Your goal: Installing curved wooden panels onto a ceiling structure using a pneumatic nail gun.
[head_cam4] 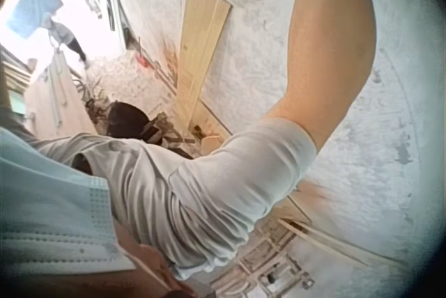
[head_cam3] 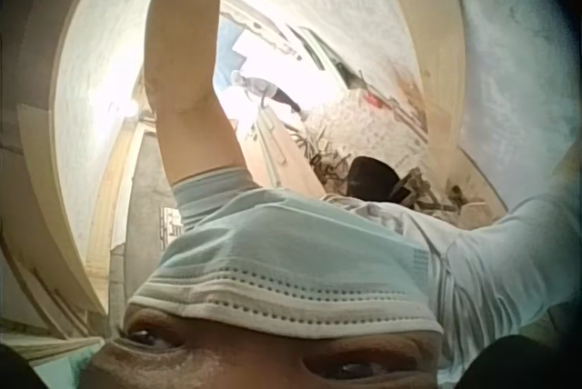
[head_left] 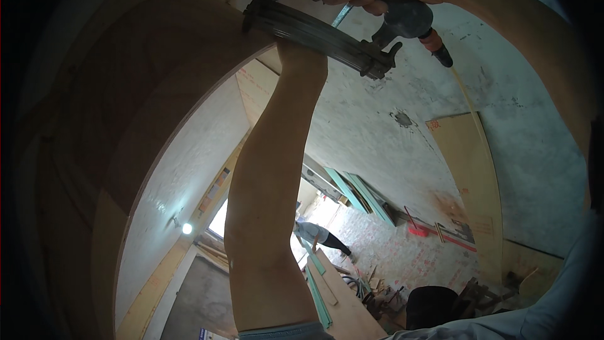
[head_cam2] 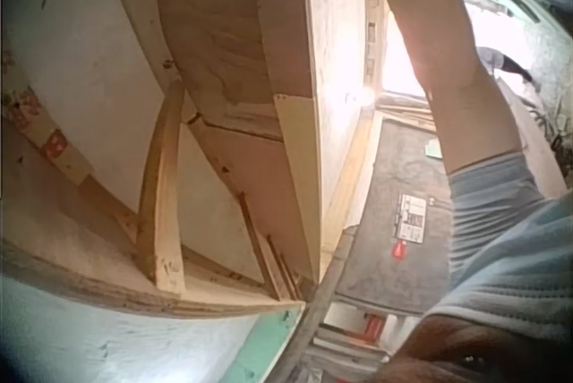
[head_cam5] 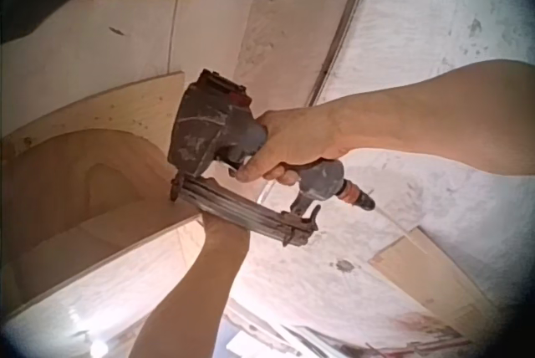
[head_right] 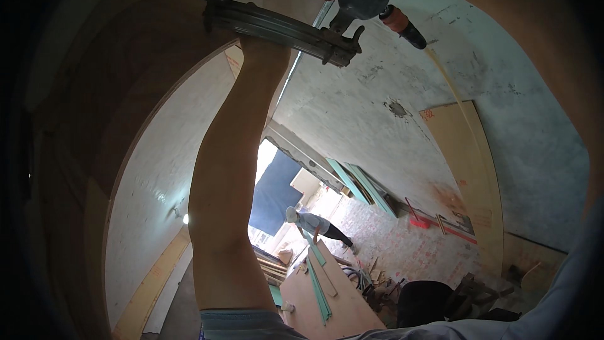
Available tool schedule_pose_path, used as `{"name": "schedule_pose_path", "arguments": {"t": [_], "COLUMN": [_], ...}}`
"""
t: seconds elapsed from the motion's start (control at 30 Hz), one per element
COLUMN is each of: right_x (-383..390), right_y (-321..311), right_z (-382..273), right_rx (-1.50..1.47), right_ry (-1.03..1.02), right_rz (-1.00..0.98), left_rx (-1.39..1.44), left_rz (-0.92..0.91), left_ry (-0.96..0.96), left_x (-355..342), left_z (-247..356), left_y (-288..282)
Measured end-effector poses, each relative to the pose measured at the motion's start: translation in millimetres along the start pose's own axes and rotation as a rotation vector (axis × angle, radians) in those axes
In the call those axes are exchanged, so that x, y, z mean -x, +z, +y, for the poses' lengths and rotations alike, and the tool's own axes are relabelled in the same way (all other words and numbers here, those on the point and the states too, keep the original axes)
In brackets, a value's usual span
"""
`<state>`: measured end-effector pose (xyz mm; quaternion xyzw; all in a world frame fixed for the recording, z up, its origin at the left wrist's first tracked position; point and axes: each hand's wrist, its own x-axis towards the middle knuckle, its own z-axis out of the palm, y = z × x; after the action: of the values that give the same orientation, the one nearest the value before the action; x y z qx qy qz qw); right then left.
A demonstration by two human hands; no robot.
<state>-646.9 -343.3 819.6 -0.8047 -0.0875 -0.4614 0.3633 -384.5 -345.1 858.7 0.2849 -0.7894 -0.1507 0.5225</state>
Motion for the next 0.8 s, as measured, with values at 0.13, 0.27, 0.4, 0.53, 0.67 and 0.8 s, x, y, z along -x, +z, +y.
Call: {"name": "schedule_pose_path", "arguments": {"t": [0.13,0.27,0.4,0.53,0.67,0.8], "right_x": [6.5,2.2,2.2,2.4,0.4,36.4], "right_y": [6.8,6.9,4.8,1.3,7.6,-0.3], "right_z": [-11.7,-12.1,-13.8,-7.9,-12.7,-9.9], "right_rx": [0.001,-0.013,-0.012,-0.020,0.024,0.011], "right_ry": [0.073,0.061,0.084,0.043,0.016,0.102], "right_rz": [0.022,0.047,0.021,-0.008,0.025,0.198], "left_rx": [0.284,0.305,0.269,0.271,0.981,2.503], "left_rz": [0.178,0.197,0.179,0.203,0.335,0.486], "left_ry": [-0.114,-0.134,-0.131,-0.167,-0.079,0.120], "left_x": [10.7,17.4,12.6,15.1,15.5,12.3], "left_z": [19.8,27.8,25.0,28.2,48.8,59.0], "left_y": [28.9,28.7,24.8,32.4,42.8,66.1]}}
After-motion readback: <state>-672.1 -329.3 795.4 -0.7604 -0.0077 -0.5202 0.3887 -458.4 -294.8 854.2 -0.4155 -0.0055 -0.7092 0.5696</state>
